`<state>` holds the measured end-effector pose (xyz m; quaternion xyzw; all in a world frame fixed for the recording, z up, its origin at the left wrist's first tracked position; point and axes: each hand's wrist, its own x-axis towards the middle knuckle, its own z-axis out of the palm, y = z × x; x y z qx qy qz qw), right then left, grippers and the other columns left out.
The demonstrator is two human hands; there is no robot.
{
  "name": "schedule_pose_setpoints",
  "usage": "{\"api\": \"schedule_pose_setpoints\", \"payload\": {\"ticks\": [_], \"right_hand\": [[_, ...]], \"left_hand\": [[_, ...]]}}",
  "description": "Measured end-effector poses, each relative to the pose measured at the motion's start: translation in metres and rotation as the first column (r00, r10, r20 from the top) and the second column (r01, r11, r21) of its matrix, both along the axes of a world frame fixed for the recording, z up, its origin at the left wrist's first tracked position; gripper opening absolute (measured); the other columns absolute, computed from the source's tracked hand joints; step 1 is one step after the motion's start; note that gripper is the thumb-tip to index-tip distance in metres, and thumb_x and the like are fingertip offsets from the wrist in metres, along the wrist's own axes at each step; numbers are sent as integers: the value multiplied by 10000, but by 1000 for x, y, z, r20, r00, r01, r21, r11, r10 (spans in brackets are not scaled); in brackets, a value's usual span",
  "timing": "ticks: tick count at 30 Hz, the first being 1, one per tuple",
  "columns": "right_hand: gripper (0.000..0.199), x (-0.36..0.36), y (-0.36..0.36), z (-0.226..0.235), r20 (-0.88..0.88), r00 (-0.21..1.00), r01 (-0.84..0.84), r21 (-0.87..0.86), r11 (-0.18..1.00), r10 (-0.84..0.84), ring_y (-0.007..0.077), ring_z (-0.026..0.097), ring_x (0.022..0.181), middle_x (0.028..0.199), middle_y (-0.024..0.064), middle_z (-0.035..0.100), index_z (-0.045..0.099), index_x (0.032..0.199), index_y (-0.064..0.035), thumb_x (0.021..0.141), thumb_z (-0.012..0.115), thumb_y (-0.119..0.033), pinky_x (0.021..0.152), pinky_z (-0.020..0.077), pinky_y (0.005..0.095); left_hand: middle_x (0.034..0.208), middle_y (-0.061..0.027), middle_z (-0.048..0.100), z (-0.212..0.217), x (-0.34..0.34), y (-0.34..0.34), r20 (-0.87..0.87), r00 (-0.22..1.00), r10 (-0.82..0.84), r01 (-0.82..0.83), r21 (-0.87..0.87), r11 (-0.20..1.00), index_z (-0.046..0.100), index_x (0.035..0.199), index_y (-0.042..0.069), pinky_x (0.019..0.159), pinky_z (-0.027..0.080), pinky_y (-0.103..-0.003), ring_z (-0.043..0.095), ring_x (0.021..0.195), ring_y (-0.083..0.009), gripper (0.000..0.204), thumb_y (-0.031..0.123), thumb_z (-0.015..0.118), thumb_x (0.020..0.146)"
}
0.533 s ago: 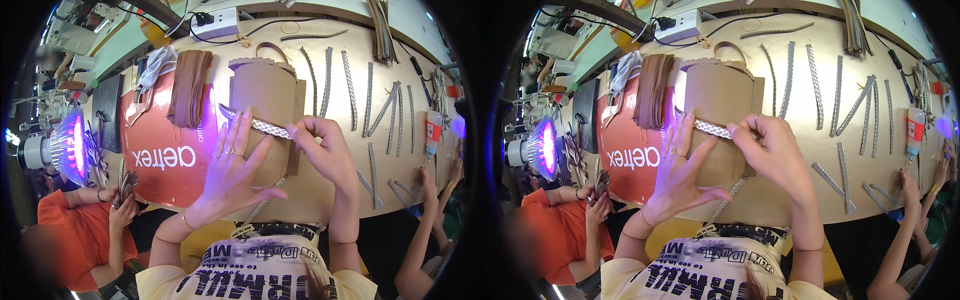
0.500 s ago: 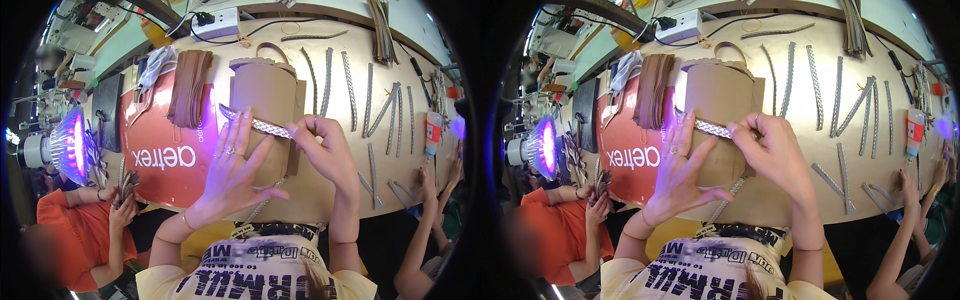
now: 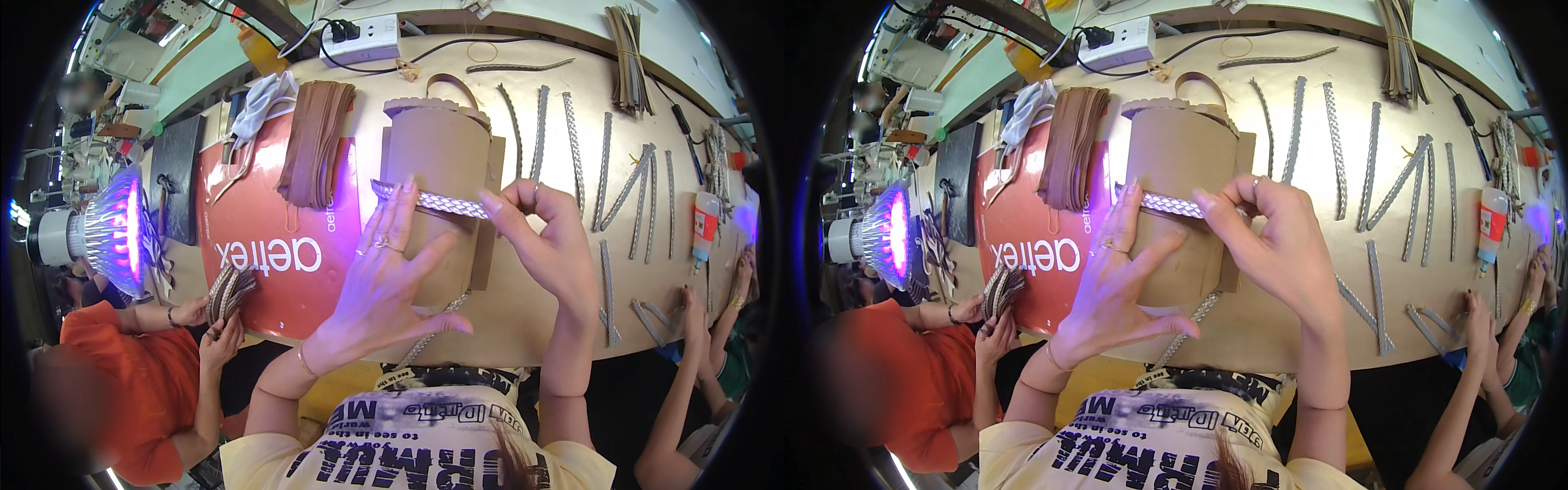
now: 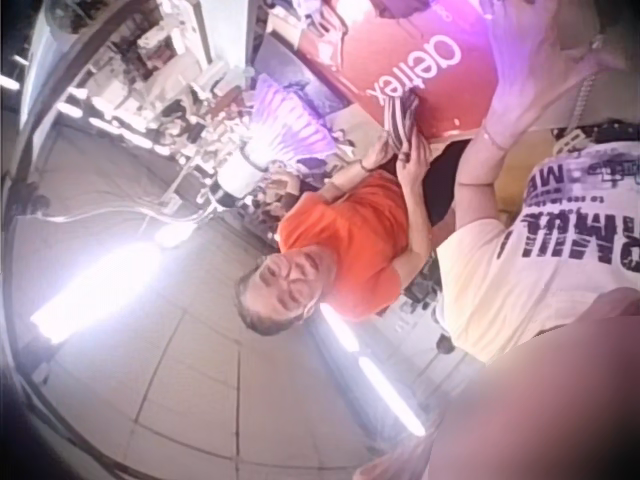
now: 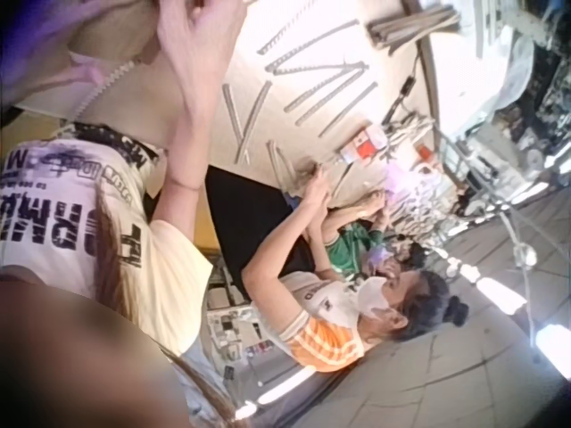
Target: The person assembles braided straps by applying glue to their ends and attaching them to a cardboard form. They repeatedly pick up braided pieces, apply adhesive, and press them onto the form under a UV lamp, while coworkers work nearby.
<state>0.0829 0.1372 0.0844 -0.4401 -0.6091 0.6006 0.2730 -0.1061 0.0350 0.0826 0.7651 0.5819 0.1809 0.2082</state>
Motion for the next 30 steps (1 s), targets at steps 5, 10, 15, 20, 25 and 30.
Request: {"api": "schedule_pose_setpoints", "payload": {"ticks": [5, 10, 15, 20, 25, 30], "right_hand": [[290, 6, -6, -15, -15, 1000, 22, -51, 998, -23, 44, 484, 655, 673, 7, 590, 644, 791, 43, 932, 667, -210, 574, 405, 234], [303, 5, -3, -16, -42, 998, 34, -82, 996, -38, 37, 466, 654, 671, -7, 572, 632, 780, 36, 938, 660, -221, 553, 381, 232], [306, 2, -1, -15, -50, 998, 45, -91, 995, -49, 36, 454, 636, 664, -8, 560, 626, 770, 33, 940, 655, -220, 540, 365, 228], [308, 1, 0, -13, -15, 999, 46, -107, 993, -47, 39, 469, 628, 649, -20, 546, 610, 744, -6, 948, 642, -234, 566, 368, 219], [306, 0, 3, -9, -6, 999, 35, -81, 996, -36, 39, 474, 622, 637, -25, 542, 606, 733, -25, 950, 638, -239, 575, 369, 214], [303, -1, 4, -6, 13, 999, 35, -84, 996, -34, 36, 476, 625, 642, -23, 549, 611, 738, -25, 949, 639, -241, 571, 367, 213]], "left_hand": [[1530, -323, 220, -7, -7, -1, 93, 996, -4, -1, 48, 999, 516, 1305, 74, 1137, 235, -556, 250, 1407, -507, 934, 680, 765, 641], [1533, -277, 263, -8, -9, -1, 55, 998, 14, -18, 68, 998, 481, 1350, 48, 1129, 264, -545, 288, 1407, -462, 991, 695, 746, 647], [1533, -276, 260, -10, -6, -1, -22, 999, 28, -26, 79, 997, 416, 1430, 37, 1133, 272, -540, 283, 1410, -458, 1064, 721, 700, 666], [1537, -291, 237, -15, -5, -3, -15, 1000, 24, -23, 61, 998, 386, 1453, 33, 1140, 255, -552, 259, 1415, -476, 1089, 732, 679, 672], [1535, -307, 223, -16, -5, -5, -40, 999, 11, -10, 47, 999, 382, 1453, 29, 1138, 252, -560, 242, 1414, -498, 1091, 736, 672, 674], [1530, -319, 221, -14, -5, -4, -55, 998, -5, 9, 61, 998, 386, 1441, 13, 1140, 249, -558, 240, 1413, -502, 1087, 732, 674, 677]]}}
